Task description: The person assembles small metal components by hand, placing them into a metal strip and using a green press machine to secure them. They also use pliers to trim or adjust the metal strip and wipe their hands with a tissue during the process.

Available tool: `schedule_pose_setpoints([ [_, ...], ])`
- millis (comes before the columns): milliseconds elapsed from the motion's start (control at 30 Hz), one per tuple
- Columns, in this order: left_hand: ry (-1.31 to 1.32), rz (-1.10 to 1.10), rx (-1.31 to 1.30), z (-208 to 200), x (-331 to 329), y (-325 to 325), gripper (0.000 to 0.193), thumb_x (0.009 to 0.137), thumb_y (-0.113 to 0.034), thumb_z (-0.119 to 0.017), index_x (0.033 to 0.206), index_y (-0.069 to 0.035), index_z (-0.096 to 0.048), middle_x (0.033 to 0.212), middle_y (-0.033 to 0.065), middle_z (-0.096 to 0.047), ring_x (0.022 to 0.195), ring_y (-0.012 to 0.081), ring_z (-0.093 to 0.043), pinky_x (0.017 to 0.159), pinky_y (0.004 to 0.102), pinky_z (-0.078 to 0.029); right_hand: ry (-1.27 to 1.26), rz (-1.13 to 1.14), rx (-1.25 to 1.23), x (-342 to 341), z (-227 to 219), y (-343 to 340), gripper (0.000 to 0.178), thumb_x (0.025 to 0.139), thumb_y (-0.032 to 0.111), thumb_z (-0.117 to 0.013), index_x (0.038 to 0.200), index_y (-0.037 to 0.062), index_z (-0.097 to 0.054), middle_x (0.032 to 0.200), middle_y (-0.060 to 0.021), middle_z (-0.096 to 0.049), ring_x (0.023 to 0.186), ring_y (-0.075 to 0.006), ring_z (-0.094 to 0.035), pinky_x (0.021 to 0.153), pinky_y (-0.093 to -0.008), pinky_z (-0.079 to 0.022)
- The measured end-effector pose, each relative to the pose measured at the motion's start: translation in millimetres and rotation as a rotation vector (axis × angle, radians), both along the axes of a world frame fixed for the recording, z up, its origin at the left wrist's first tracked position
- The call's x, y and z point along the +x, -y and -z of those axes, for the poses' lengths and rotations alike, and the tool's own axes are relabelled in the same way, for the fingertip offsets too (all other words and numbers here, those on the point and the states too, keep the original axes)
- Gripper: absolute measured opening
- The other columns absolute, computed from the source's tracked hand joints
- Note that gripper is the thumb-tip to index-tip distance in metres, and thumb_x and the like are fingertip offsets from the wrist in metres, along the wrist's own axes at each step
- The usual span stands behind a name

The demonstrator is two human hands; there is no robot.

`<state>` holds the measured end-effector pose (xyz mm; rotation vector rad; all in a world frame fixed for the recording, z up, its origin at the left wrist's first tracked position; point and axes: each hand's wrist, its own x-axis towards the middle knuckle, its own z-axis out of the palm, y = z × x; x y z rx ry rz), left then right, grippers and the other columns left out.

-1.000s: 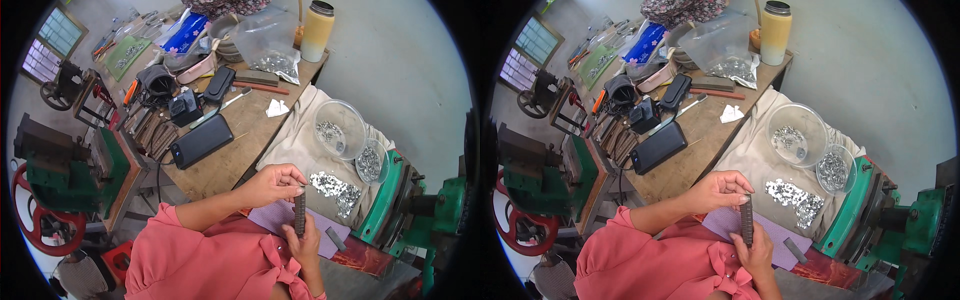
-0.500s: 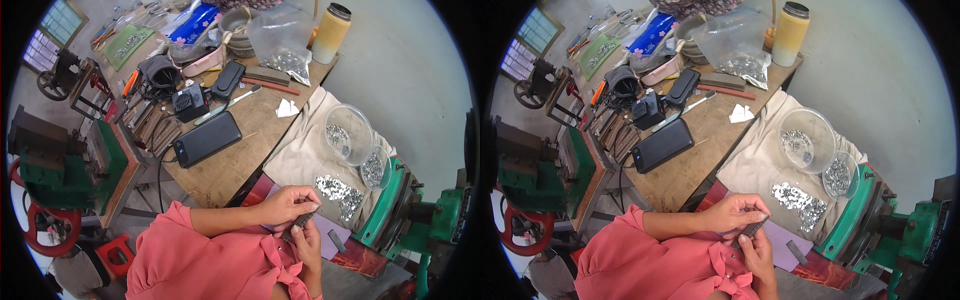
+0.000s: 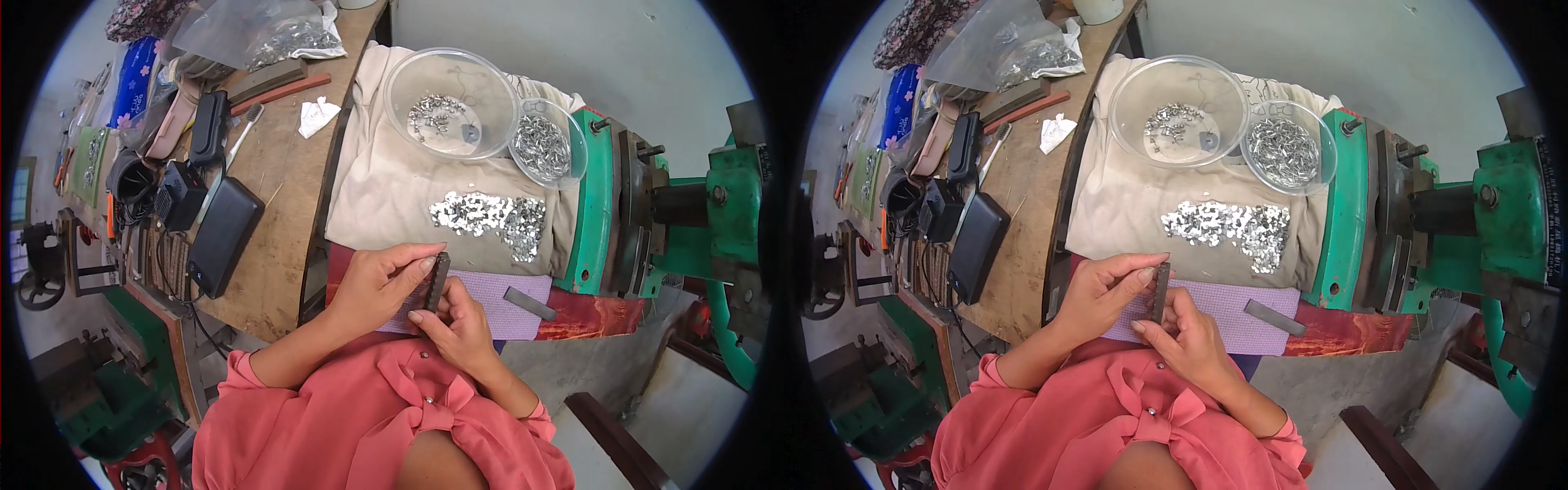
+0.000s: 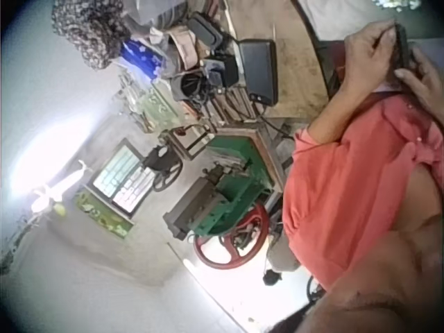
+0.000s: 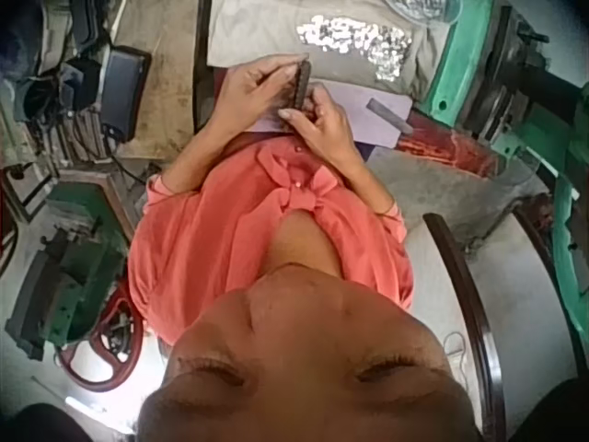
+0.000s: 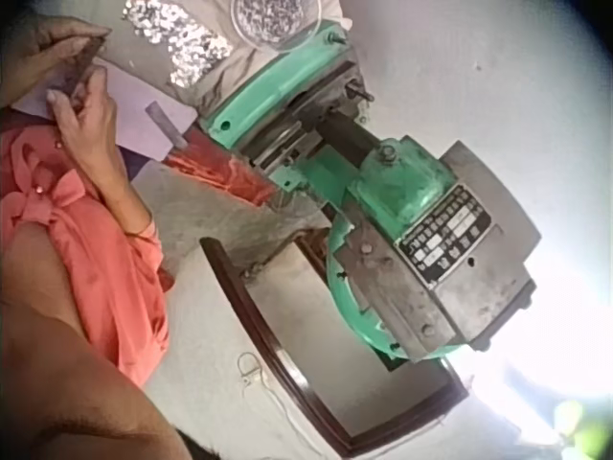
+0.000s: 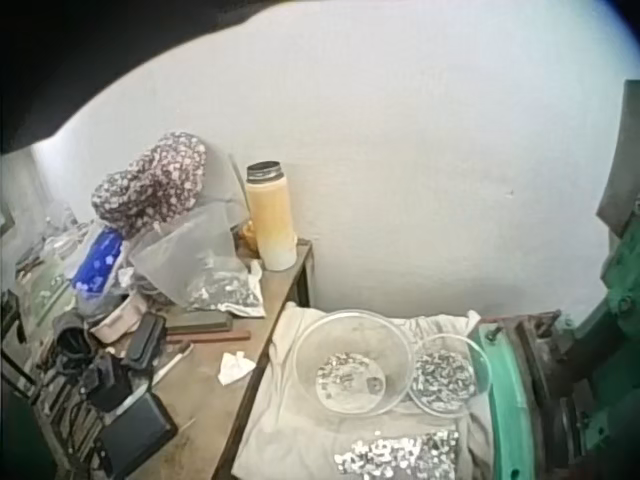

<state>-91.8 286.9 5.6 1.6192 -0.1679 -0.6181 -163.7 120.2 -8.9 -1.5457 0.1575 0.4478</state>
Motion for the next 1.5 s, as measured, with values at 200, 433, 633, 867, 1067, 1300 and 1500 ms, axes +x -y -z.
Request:
schedule_pose_setpoints([
  [200, 0.007, -0.005, -0.059, 2, -1, 3, 0.031, 0.1, -0.006, -0.057, 0.129, 0.002, -0.063, 0.115, 0.0103, -0.071, 0.102, 0.0106, -0.064, 0.088, 0.0256, -0.051, 0.182, 0.012, -0.244, 2, -3, 0, 0.04, 0.088, 0.021, -0.077, 0.11, 0.0001, -0.052, 0.067, -0.0118, -0.065, 0.053, -0.0179, -0.062, 0.05, -0.0303, -0.046],
  [433, 0.031, -0.01, 0.001, -2, 1, 7, 0.03, 0.098, -0.003, -0.057, 0.126, 0.003, -0.065, 0.105, 0.0083, -0.073, 0.092, 0.0071, -0.063, 0.081, 0.0233, -0.052, 0.21, 0.026, -0.276, 0, 0, -1, 0.041, 0.086, 0.021, -0.079, 0.108, -0.0004, -0.052, 0.064, -0.0108, -0.064, 0.049, -0.0184, -0.06, 0.047, -0.0298, -0.045],
  [633, 0.255, -0.01, 0.223, -3, 3, 12, 0.031, 0.088, 0.0, -0.059, 0.116, 0.001, -0.069, 0.086, 0.0076, -0.073, 0.077, 0.0068, -0.065, 0.069, 0.0243, -0.054, 0.234, -0.021, -0.335, 4, -11, 0, 0.04, 0.086, 0.02, -0.078, 0.107, -0.001, -0.051, 0.064, -0.012, -0.063, 0.05, -0.024, -0.063, 0.047, -0.0334, -0.047],
  [867, 0.373, -0.005, 0.319, 5, 3, 17, 0.025, 0.086, -0.002, -0.057, 0.108, 0.0, -0.066, 0.08, 0.0102, -0.068, 0.067, 0.0144, -0.066, 0.064, 0.0286, -0.053, 0.314, -0.003, -0.416, 2, -4, -3, 0.033, 0.09, 0.017, -0.072, 0.104, -0.0005, -0.049, 0.064, -0.0143, -0.063, 0.055, -0.0324, -0.066, 0.046, -0.0397, -0.048],
  [1067, 0.437, -0.027, 0.363, 4, 5, 23, 0.026, 0.083, -0.002, -0.055, 0.107, -0.002, -0.064, 0.075, 0.0133, -0.063, 0.063, 0.0231, -0.064, 0.061, 0.0336, -0.05, 0.303, -0.004, -0.438, 3, -1, -4, 0.031, 0.092, 0.017, -0.069, 0.106, -0.0013, -0.048, 0.066, -0.0167, -0.063, 0.057, -0.0358, -0.066, 0.047, -0.0422, -0.048],
  [1300, 0.454, -0.019, 0.439, 0, 6, 30, 0.026, 0.083, -0.001, -0.055, 0.107, -0.002, -0.064, 0.075, 0.0145, -0.064, 0.063, 0.0236, -0.064, 0.061, 0.035, -0.05, 0.277, 0.023, -0.407, 0, 5, -4, 0.031, 0.094, 0.017, -0.065, 0.11, -0.0023, -0.046, 0.068, -0.0191, -0.064, 0.059, -0.04, -0.066, 0.049, -0.0455, -0.049],
  [1500, 0.312, -0.101, 0.149, 13, -2, 29, 0.028, 0.097, -0.009, -0.056, 0.123, 0.001, -0.058, 0.097, 0.0122, -0.069, 0.084, 0.0155, -0.067, 0.069, 0.0317, -0.054, 0.157, 0.088, -0.203, 6, -2, -3, 0.027, 0.099, 0.017, -0.059, 0.113, -0.0016, -0.045, 0.067, -0.0168, -0.064, 0.059, -0.0345, -0.068, 0.051, -0.0416, -0.05],
])
